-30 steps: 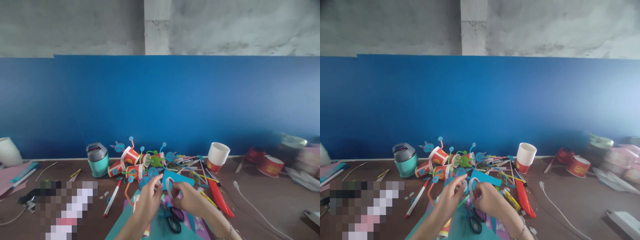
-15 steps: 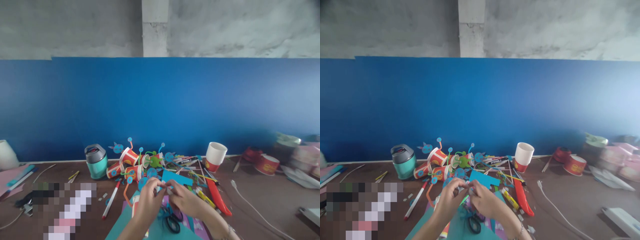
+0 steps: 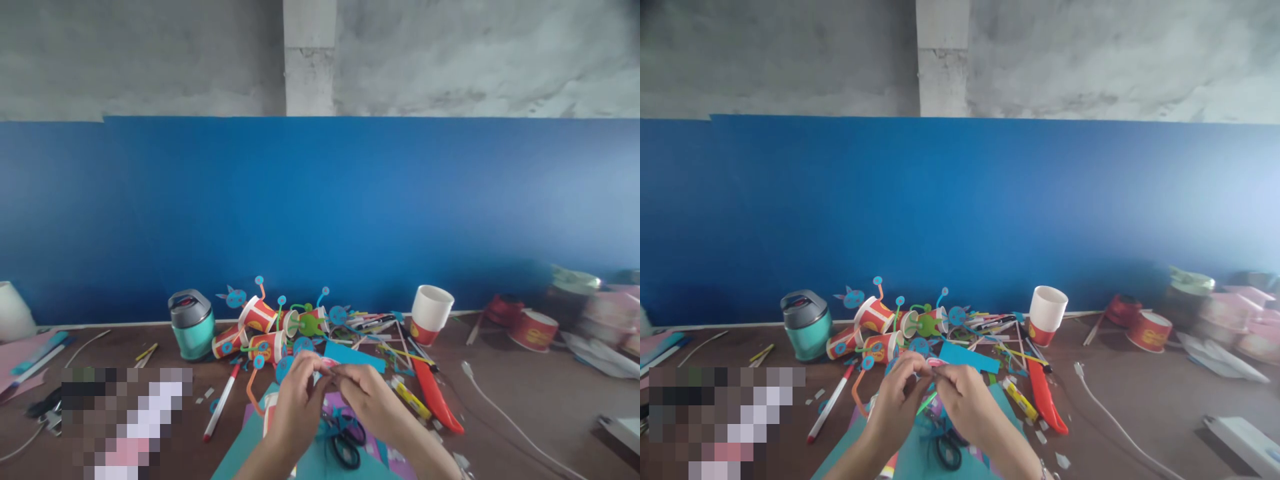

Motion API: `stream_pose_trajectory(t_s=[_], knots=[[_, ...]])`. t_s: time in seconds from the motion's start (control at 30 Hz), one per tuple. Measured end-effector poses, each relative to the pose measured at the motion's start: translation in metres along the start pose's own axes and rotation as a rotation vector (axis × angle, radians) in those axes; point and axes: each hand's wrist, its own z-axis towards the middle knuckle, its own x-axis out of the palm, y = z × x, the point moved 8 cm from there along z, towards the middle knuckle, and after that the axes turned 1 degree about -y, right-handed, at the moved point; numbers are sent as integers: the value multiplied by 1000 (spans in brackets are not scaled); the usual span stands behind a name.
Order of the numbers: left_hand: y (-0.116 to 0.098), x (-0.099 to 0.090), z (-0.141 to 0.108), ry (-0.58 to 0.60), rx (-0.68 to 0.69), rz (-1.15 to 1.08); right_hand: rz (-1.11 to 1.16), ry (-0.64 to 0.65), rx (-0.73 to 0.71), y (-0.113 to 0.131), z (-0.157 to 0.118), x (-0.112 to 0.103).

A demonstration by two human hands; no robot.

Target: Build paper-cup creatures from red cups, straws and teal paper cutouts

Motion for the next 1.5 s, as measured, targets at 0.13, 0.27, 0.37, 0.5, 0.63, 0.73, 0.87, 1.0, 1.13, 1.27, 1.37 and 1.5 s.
stream_pose_trajectory(t_s=[0.13,0.27,0.37,0.5,0.63,0.73,0.87,1.0,1.13,1.27,1.37,1.5], knots=[[0,-6,-2,-85,-57,-179,279,8,157,-10,3,9],[32,-7,-1,-162,-410,-615,-88,-109,64,-13,8,-7],[42,-4,0,-154,-540,-763,-597,-123,92,-30,9,-16],[47,8,-8,-114,-690,-809,-644,-169,94,-42,9,-19],[53,15,-15,-129,-750,-765,-162,-240,11,-29,13,-17],[54,22,-17,-70,-750,-752,15,-264,2,-23,15,-17],[49,27,-16,3,-703,-757,-119,-326,-95,-8,8,-20],[48,23,-16,-58,-733,-755,-463,-484,-395,32,-13,-19],[49,14,-13,-119,-801,-824,-457,-493,-480,53,-28,-17],[46,15,-14,-111,-815,-875,-385,-342,-371,51,-24,-5],[46,17,-22,-188,-828,-887,-480,-316,-402,51,-24,14],[46,24,-26,-168,-801,-925,-543,-380,-438,45,-24,26]])
